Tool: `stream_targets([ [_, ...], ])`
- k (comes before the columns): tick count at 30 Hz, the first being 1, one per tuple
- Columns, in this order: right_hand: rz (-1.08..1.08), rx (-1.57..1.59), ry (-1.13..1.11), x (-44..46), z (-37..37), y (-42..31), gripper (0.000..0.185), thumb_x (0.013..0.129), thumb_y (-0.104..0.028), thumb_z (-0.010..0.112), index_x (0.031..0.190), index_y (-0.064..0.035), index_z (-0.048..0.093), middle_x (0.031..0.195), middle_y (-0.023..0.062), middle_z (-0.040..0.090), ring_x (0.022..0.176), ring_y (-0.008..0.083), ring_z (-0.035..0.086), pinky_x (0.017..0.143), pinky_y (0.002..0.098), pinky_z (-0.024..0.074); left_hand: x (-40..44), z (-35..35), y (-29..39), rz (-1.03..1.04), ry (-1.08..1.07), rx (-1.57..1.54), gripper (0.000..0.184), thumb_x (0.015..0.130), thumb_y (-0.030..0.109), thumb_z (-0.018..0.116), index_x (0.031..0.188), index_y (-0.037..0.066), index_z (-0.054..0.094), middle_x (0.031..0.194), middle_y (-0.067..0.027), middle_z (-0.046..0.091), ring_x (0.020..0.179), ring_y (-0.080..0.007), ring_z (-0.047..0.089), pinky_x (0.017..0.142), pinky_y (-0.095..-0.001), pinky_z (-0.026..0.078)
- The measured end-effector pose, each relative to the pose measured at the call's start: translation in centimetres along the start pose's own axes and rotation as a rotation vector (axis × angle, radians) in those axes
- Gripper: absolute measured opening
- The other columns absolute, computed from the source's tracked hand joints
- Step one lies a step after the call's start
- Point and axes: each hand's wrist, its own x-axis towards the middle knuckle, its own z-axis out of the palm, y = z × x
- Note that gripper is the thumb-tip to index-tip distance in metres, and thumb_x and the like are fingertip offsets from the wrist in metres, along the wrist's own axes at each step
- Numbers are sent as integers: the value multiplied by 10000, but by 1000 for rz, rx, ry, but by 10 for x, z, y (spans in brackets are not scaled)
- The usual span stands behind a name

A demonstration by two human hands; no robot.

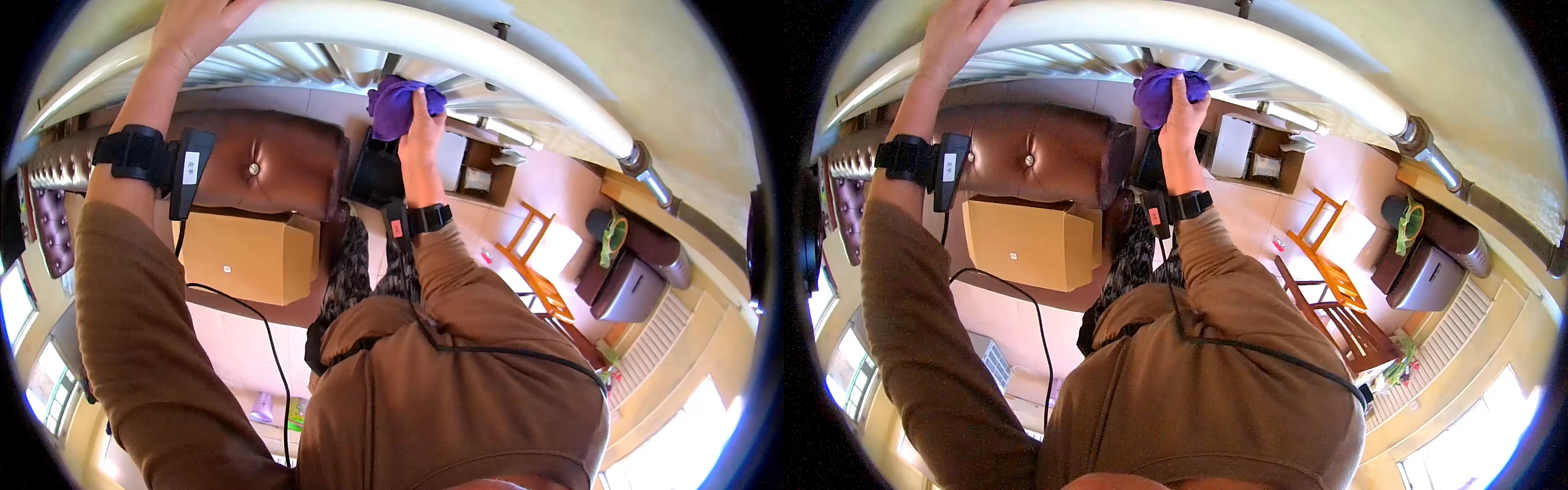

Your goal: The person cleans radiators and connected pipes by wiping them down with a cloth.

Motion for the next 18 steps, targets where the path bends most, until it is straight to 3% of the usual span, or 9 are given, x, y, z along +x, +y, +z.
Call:
stream_targets([
  [3,3,-78,1,-3,2,-8,489,789,-163,684,1153,-18,390,1055,90,508,926,190,539,778,319,482,2,-4,-1,-59,-120,7,451,844,426,447,679,34,595,695,-175,585,692,-358,568,633,-435,430],
  [8,17,-132,81,-2,7,3,702,757,-217,722,1271,-2,296,1136,117,460,997,202,496,840,322,443,1,-6,8,-73,-66,-43,438,844,411,453,685,29,597,698,-184,583,692,-363,566,637,-434,430],
  [13,11,-89,24,-6,5,-6,693,760,-226,719,1263,6,302,1131,117,463,1004,201,489,853,322,433,3,-5,-3,-50,-100,-68,391,850,353,469,694,16,592,674,-195,567,660,-360,563,605,-413,431],
  [15,-5,-106,35,-6,6,-7,672,763,-224,716,1249,7,313,1119,112,471,989,193,495,849,312,431,2,-1,-16,-76,-245,-190,414,873,448,429,917,85,624,792,-125,620,751,-303,591,676,-340,447],
  [18,-25,-154,74,-3,7,1,624,773,-221,708,1221,2,335,1099,103,484,966,180,504,833,303,436,-1,3,-16,-83,-195,-150,471,883,481,371,866,104,651,787,-106,635,770,-295,599,682,-356,445],
])
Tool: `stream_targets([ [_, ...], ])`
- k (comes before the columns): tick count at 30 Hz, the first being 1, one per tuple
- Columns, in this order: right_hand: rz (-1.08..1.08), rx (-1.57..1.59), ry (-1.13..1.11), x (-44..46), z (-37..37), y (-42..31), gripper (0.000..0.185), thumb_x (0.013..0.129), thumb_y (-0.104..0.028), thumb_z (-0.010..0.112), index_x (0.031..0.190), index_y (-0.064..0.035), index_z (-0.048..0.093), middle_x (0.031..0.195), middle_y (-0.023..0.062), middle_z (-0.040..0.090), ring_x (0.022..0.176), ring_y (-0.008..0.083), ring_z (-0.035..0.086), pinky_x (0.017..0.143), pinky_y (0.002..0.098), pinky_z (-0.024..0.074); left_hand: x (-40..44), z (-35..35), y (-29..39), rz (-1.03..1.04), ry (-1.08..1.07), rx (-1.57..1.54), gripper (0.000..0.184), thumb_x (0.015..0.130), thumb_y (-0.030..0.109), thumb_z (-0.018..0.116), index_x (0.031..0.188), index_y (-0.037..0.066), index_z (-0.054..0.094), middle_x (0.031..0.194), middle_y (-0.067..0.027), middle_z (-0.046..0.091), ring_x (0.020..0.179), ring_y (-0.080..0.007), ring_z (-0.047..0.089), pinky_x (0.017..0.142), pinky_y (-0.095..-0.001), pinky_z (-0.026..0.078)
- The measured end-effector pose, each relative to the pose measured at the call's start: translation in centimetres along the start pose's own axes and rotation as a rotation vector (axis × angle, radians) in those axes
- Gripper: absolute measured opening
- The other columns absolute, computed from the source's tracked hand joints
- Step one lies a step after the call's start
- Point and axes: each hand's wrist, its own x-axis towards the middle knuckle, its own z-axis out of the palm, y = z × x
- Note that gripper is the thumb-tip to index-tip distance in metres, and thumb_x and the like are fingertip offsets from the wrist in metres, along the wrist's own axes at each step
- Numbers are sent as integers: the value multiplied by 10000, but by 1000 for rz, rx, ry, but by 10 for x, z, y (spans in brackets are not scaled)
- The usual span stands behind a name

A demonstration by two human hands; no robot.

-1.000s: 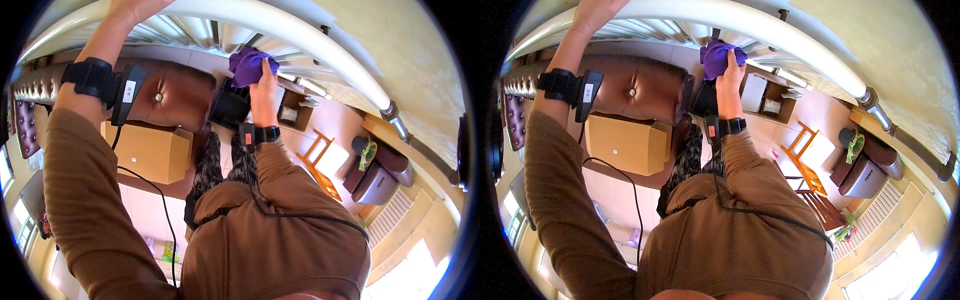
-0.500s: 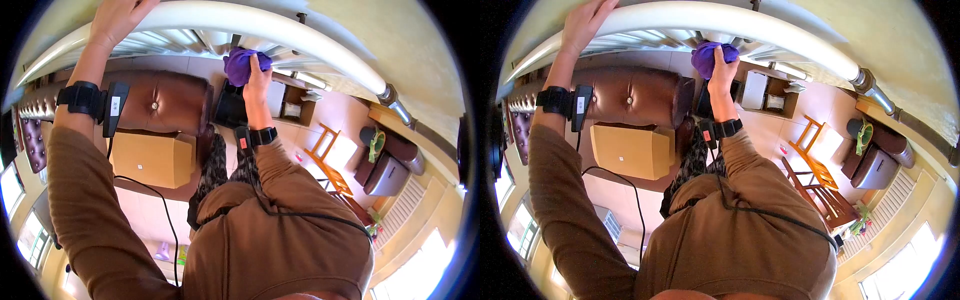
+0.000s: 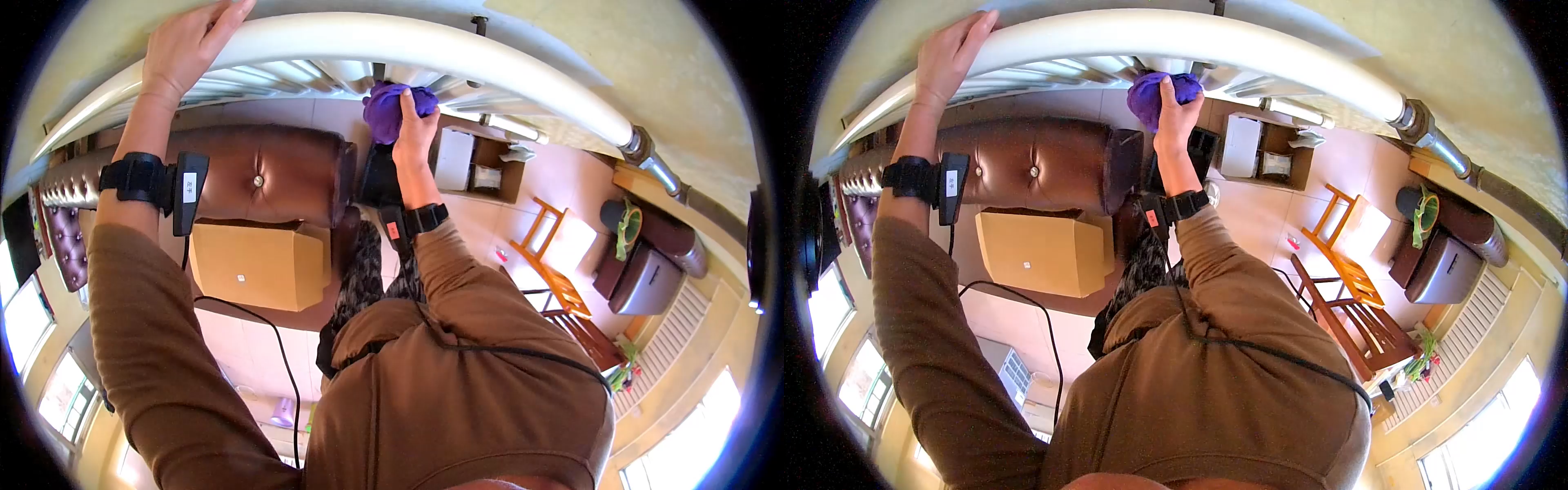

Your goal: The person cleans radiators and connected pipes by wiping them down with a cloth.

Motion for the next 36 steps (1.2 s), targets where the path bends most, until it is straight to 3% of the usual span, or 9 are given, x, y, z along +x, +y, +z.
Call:
stream_targets([
  [7,-36,90,-31,2,-4,-2,427,814,-182,656,1129,-11,423,1044,91,534,909,181,555,772,315,486,0,0,1,-1,-3,-28,464,880,481,381,872,105,653,808,-100,640,774,-291,600,701,-346,447],
  [14,4,105,-50,3,-5,-8,393,817,-169,649,1113,-21,436,1020,91,545,904,186,563,760,317,496,0,-1,1,-10,-23,-31,465,885,478,369,886,106,649,826,-101,638,794,-281,598,718,-332,444],
  [16,92,108,-50,5,-5,-4,500,800,-165,669,1174,-19,370,1058,107,507,933,195,537,788,328,472,-1,0,-1,0,-3,-41,466,886,477,365,886,106,646,828,-102,637,794,-282,596,717,-331,443],
  [19,182,138,-91,24,-18,13,458,797,-132,663,1148,-24,388,1045,113,517,897,208,559,755,342,492,1,-2,-3,-11,-27,-38,462,888,471,362,901,102,641,832,-104,636,797,-282,596,719,-331,443],
  [25,272,282,-81,2,-27,-21,326,821,-156,561,1106,-55,439,1026,90,539,878,224,579,744,368,503,-1,1,-5,2,-18,-34,445,894,451,370,926,98,639,837,-103,638,805,-271,603,722,-319,445],
  [27,246,491,-226,-32,2,-63,298,846,-199,515,1109,-81,440,1008,89,545,900,224,573,767,369,497,-1,1,-1,-18,-11,-87,443,895,445,374,918,93,641,836,-99,640,794,-265,606,715,-313,447],
  [31,171,419,87,-26,34,-48,344,882,-236,423,1200,-107,395,1141,86,502,1012,248,529,859,395,455,1,-2,3,-6,-46,49,444,897,440,376,909,86,642,831,-100,641,787,-265,608,711,-312,448],
  [33,241,429,108,-12,37,-28,357,896,-242,379,1221,-93,385,1158,96,497,1043,254,509,876,391,438,0,1,4,-16,27,-4,525,858,556,335,843,126,634,758,-91,630,746,-311,585,663,-375,438],
  [36,314,447,183,19,36,13,367,900,-256,385,1218,-75,401,1164,98,495,1044,250,507,892,385,428,1,2,1,15,50,-35,520,863,548,338,826,119,630,720,-86,622,717,-313,581,640,-369,440],
])
